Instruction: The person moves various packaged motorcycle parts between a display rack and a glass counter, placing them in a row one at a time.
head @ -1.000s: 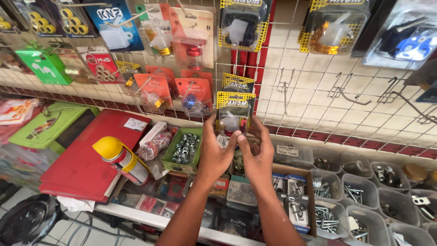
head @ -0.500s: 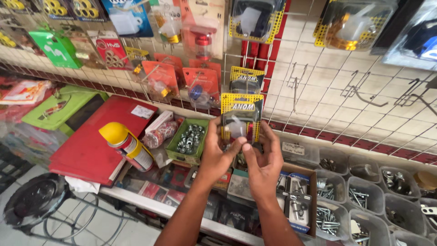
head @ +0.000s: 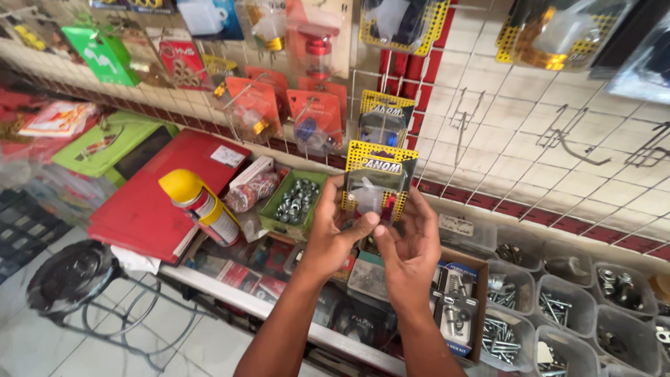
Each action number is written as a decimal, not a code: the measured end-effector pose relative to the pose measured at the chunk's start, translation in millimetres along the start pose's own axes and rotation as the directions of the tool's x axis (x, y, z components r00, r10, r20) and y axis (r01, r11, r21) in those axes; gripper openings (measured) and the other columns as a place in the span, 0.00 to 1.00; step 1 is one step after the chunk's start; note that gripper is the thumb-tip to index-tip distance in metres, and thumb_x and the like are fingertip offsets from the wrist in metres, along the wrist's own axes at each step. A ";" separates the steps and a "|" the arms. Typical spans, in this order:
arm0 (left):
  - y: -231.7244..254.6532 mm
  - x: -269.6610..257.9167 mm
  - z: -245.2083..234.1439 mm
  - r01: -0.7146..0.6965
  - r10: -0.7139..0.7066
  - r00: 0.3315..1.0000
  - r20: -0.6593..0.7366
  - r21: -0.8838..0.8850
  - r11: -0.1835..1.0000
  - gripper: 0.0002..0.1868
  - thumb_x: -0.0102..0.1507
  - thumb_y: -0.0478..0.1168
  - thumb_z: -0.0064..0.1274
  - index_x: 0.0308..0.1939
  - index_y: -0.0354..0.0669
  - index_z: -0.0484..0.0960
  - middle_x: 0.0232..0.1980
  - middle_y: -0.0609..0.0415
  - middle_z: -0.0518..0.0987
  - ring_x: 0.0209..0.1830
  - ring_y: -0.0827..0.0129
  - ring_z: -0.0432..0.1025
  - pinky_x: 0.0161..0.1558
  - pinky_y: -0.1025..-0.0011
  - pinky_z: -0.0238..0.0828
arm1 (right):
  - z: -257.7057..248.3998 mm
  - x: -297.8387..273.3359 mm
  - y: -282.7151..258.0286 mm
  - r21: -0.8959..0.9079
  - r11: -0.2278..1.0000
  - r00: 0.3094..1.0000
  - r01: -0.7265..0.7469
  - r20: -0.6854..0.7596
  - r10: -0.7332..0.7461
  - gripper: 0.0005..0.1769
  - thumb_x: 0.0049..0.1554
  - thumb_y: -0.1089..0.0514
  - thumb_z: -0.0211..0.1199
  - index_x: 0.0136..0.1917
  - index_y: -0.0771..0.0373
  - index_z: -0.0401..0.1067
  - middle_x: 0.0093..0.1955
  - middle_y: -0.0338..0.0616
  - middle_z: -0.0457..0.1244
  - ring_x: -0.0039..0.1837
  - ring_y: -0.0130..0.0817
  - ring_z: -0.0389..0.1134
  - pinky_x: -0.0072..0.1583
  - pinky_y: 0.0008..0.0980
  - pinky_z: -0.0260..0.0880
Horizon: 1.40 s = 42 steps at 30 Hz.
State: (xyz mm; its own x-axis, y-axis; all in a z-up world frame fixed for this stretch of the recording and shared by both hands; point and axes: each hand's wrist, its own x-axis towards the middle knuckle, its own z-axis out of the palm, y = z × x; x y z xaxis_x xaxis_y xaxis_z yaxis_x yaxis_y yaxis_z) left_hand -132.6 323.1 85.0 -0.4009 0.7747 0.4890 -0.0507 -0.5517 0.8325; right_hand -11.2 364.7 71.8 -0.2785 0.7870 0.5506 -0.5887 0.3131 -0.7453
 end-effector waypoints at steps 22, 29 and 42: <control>-22.3 -122.6 -20.7 0.130 -0.070 0.909 -0.412 0.120 0.984 0.30 0.63 0.43 0.65 0.63 0.37 0.68 0.54 0.54 0.79 0.53 0.75 0.74 0.53 0.74 0.74 | -7.3 -61.7 37.2 0.116 0.928 0.910 -0.354 0.273 0.313 0.36 0.56 0.72 0.63 0.75 0.72 0.58 0.65 0.51 0.63 0.67 0.36 0.66 0.67 0.35 0.67; -18.3 -168.5 -32.3 0.149 0.046 0.801 -0.597 0.273 0.950 0.30 0.62 0.42 0.65 0.63 0.37 0.69 0.52 0.54 0.79 0.49 0.74 0.73 0.49 0.72 0.74 | 14.2 -86.2 48.2 0.177 0.824 0.795 -0.539 0.431 0.427 0.36 0.52 0.73 0.62 0.74 0.72 0.60 0.64 0.50 0.64 0.65 0.35 0.66 0.68 0.34 0.65; 59.5 -284.9 -39.4 0.104 0.222 0.517 -0.827 0.318 0.942 0.26 0.62 0.37 0.62 0.60 0.38 0.67 0.51 0.55 0.79 0.48 0.76 0.75 0.49 0.74 0.76 | 95.4 -176.9 37.9 0.155 0.658 0.528 -0.737 0.740 0.417 0.30 0.56 0.69 0.62 0.72 0.74 0.63 0.63 0.49 0.65 0.64 0.33 0.67 0.67 0.33 0.66</control>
State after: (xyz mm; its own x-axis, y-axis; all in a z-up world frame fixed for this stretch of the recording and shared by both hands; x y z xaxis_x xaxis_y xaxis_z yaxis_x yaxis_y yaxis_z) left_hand -57.5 57.4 -15.0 -0.9749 0.0223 0.2217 0.2010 -0.3412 0.9182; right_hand -56.7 186.7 -17.9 -0.9539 0.1524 0.2585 -0.2999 -0.4560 -0.8379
